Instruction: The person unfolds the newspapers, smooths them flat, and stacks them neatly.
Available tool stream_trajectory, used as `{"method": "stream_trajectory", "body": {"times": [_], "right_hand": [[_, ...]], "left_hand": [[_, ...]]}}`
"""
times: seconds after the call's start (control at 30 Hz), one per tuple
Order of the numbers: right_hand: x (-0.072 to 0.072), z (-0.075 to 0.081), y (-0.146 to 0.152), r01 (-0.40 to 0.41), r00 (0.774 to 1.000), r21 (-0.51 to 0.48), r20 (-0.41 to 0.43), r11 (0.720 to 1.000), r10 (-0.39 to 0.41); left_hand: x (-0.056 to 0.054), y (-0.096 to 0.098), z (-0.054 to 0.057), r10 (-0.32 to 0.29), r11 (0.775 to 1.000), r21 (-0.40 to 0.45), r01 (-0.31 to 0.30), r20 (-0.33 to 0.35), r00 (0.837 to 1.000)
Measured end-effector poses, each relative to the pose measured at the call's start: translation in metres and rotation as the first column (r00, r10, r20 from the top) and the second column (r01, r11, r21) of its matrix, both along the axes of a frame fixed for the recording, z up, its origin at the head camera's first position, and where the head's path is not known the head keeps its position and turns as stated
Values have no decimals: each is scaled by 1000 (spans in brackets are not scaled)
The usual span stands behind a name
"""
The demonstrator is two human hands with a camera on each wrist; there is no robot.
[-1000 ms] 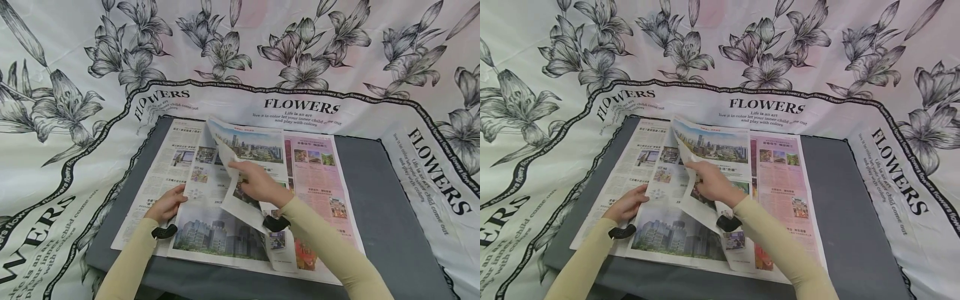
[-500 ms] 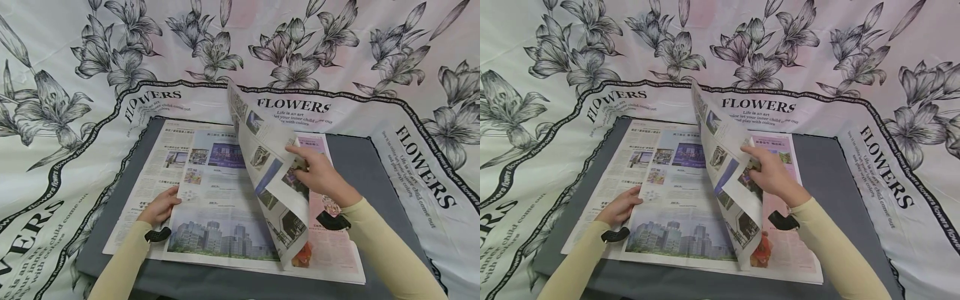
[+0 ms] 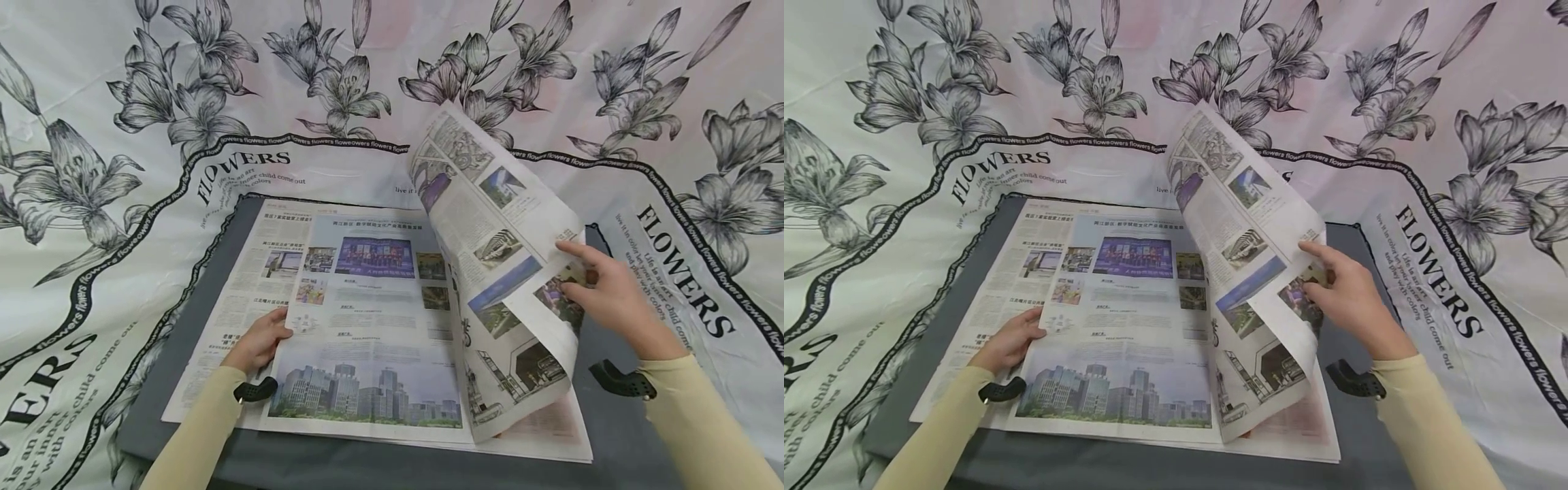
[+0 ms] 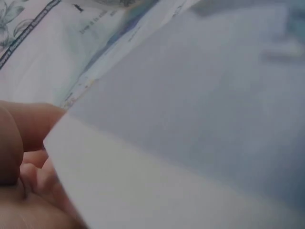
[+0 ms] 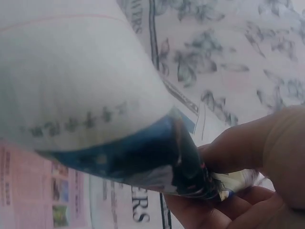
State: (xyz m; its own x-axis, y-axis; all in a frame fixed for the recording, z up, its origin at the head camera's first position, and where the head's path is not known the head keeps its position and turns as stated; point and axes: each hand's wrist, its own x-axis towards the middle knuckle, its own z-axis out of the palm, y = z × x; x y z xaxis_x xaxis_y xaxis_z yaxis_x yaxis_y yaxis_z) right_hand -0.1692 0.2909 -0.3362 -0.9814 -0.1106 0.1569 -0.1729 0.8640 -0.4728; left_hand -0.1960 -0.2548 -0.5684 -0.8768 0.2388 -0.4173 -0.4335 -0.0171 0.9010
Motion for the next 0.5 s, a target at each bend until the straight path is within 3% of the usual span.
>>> {"method": "stream_trajectory", "body": {"times": [0.27, 0.5], "right_hand": [[14, -14, 49, 113, 989, -73, 104, 991, -105], [23, -40, 73, 171, 975, -96, 156, 981, -155]], "left_hand": [[2, -6, 10, 9, 985, -170, -14, -30, 999], [-3, -31, 36, -21, 933, -359, -2, -60, 998]]}}
